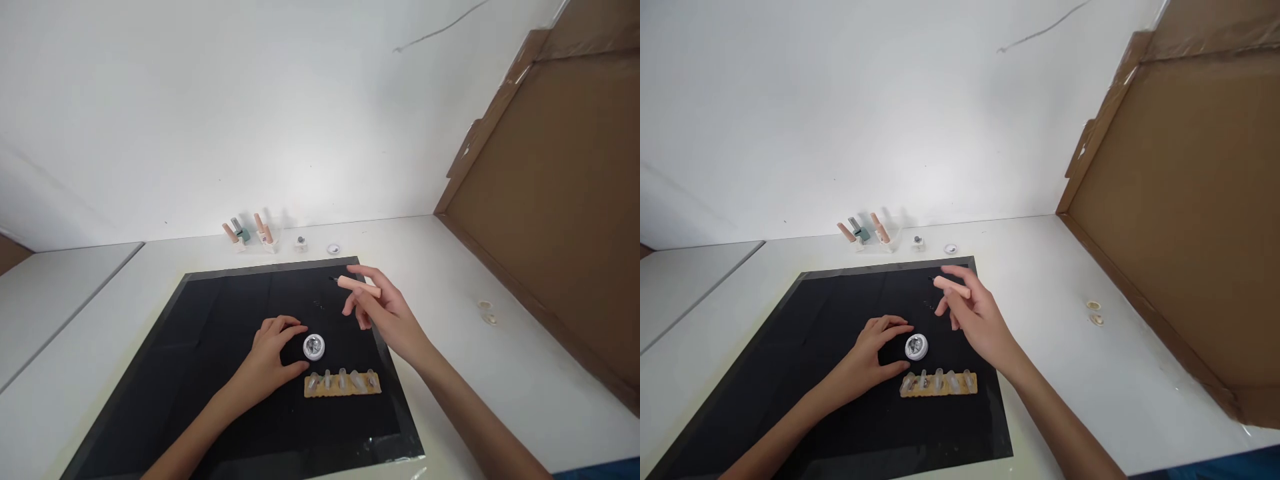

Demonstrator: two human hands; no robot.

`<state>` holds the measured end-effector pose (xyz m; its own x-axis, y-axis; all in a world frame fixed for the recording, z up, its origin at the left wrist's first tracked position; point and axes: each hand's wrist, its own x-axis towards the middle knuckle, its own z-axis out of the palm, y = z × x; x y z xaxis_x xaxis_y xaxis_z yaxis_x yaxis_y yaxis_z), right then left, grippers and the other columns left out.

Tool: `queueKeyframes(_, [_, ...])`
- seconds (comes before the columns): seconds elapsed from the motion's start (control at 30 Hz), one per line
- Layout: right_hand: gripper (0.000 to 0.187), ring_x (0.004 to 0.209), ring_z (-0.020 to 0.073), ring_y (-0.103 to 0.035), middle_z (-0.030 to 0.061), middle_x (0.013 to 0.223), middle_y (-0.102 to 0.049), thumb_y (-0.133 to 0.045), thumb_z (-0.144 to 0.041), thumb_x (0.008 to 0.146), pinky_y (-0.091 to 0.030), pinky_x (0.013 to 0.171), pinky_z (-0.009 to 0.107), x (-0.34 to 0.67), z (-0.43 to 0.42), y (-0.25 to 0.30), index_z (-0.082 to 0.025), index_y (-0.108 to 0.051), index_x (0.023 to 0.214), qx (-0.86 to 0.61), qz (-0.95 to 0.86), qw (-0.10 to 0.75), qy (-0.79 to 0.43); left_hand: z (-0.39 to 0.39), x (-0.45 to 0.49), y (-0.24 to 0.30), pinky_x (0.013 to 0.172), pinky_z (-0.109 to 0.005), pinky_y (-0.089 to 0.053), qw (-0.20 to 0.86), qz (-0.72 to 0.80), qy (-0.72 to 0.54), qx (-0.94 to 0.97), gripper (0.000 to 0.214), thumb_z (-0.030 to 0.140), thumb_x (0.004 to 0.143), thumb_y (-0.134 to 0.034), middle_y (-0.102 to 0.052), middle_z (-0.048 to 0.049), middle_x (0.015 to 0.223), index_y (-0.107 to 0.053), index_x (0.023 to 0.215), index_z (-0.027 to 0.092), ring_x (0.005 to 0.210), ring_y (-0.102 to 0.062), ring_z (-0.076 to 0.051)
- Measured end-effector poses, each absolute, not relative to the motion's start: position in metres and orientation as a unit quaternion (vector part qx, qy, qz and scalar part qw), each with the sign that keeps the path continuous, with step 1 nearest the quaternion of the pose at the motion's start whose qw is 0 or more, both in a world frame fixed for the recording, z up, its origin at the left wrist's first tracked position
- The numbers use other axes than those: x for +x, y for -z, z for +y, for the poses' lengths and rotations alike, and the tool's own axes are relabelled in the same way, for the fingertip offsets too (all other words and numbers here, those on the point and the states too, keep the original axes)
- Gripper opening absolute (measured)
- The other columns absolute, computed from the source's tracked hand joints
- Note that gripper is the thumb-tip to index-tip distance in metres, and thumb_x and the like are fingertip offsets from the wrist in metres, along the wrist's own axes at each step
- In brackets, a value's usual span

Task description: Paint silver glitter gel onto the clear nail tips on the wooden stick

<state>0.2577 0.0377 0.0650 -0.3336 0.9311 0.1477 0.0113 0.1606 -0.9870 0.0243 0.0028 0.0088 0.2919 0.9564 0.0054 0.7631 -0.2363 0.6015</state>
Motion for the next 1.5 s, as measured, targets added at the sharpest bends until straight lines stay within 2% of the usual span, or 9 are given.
queueKeyframes(0.13, [0.018, 0.046, 0.0080, -0.044, -0.0045, 0.064, -0.059, -0.046, -0.037, 0.093, -0.040, 0.048, 0.023, 0.258, 0.046, -0.043, -0.021, -0.045, 0.101, -0.383, -0.601, 0.438, -0.549, 0.004, 0.032, -0.008, 0.094, -0.052, -0.034, 0.246, 0.554, -0.191, 0.772, 0.030, 0.026, 0.069, -0.070, -0.059, -0.0068, 0.114, -0.069, 0.099, 0.028, 0.111, -0.047, -0.033])
queueKeyframes(0.27, [0.018, 0.053, 0.0102, -0.048, -0.0045, 0.062, -0.054, -0.051, -0.037, 0.091, -0.039, 0.050, 0.022, 0.259, 0.047, -0.033, -0.020, -0.050, 0.095, -0.378, -0.621, 0.435, -0.530, 0.002, 0.035, -0.009, 0.092, -0.046, -0.037, 0.260, 0.556, -0.243, 0.751, 0.024, 0.026, 0.071, -0.067, -0.063, -0.0066, 0.107, -0.064, 0.095, 0.023, 0.107, -0.051, -0.030])
queueKeyframes(0.37, [0.018, 0.058, 0.0107, -0.049, -0.0011, 0.074, -0.060, -0.050, -0.038, 0.091, -0.040, 0.051, 0.023, 0.258, 0.043, -0.032, -0.021, -0.052, 0.097, -0.368, -0.639, 0.443, -0.510, -0.002, 0.037, -0.010, 0.089, -0.041, -0.042, 0.272, 0.554, -0.284, 0.734, 0.023, 0.020, 0.073, -0.064, -0.065, -0.0069, 0.104, -0.059, 0.095, 0.021, 0.101, -0.056, -0.025])
queueKeyframes(0.47, [0.019, 0.060, 0.0110, -0.050, 0.0021, 0.085, -0.066, -0.050, -0.039, 0.092, -0.042, 0.055, 0.025, 0.257, 0.040, -0.033, -0.021, -0.054, 0.095, -0.353, -0.659, 0.442, -0.497, -0.007, 0.037, -0.011, 0.086, -0.039, -0.044, 0.290, 0.540, -0.319, 0.723, 0.020, 0.016, 0.070, -0.065, -0.066, -0.0078, 0.104, -0.056, 0.088, 0.019, 0.098, -0.059, -0.024])
queueKeyframes(0.67, [0.024, 0.078, 0.0168, -0.059, 0.0039, 0.085, -0.069, -0.056, -0.040, 0.089, -0.047, 0.066, 0.030, 0.256, 0.031, -0.036, -0.020, -0.063, 0.078, -0.318, -0.700, 0.424, -0.479, -0.016, 0.036, -0.010, 0.084, -0.034, -0.049, 0.365, 0.468, -0.423, 0.684, 0.020, 0.013, 0.071, -0.065, -0.063, -0.0103, 0.104, -0.051, 0.084, 0.019, 0.097, -0.061, -0.021])
queueKeyframes(0.9, [0.017, 0.073, 0.0154, -0.060, 0.0036, 0.086, -0.066, -0.055, -0.037, 0.090, -0.047, 0.059, 0.027, 0.255, 0.021, -0.037, -0.023, -0.065, 0.092, -0.273, -0.726, 0.468, -0.424, -0.020, 0.037, -0.003, 0.083, -0.033, -0.047, 0.411, 0.425, -0.478, 0.649, 0.027, 0.015, 0.074, -0.069, -0.065, -0.0091, 0.104, -0.046, 0.088, 0.020, 0.096, -0.061, -0.020])
queueKeyframes(1.07, [0.013, 0.072, 0.0148, -0.060, 0.0035, 0.087, -0.066, -0.056, -0.031, 0.090, -0.048, 0.056, 0.026, 0.256, 0.018, -0.040, -0.023, -0.063, 0.097, -0.243, -0.741, 0.480, -0.402, -0.017, 0.038, -0.002, 0.083, -0.032, -0.046, 0.500, 0.383, -0.511, 0.584, 0.033, 0.016, 0.072, -0.073, -0.066, -0.0075, 0.105, -0.045, 0.088, 0.020, 0.098, -0.061, -0.020])
queueKeyframes(1.27, [0.014, 0.069, 0.0147, -0.059, 0.0035, 0.085, -0.067, -0.057, -0.024, 0.088, -0.047, 0.055, 0.026, 0.252, 0.015, -0.041, -0.023, -0.063, 0.101, -0.231, -0.757, 0.466, -0.395, -0.013, 0.038, -0.003, 0.085, -0.030, -0.045, 0.575, 0.368, -0.521, 0.512, 0.035, 0.012, 0.066, -0.079, -0.068, -0.0030, 0.105, -0.052, 0.087, 0.019, 0.097, -0.061, -0.017])
queueKeyframes(1.5, [0.015, 0.065, 0.0136, -0.058, 0.0030, 0.083, -0.067, -0.057, -0.022, 0.086, -0.045, 0.051, 0.024, 0.248, 0.012, -0.041, -0.022, -0.063, 0.100, -0.232, -0.761, 0.472, -0.380, -0.014, 0.039, -0.010, 0.074, -0.024, -0.046, 0.650, 0.355, -0.493, 0.457, 0.035, 0.017, 0.063, -0.082, -0.069, 0.0002, 0.088, -0.059, 0.090, 0.020, 0.083, -0.062, -0.014])
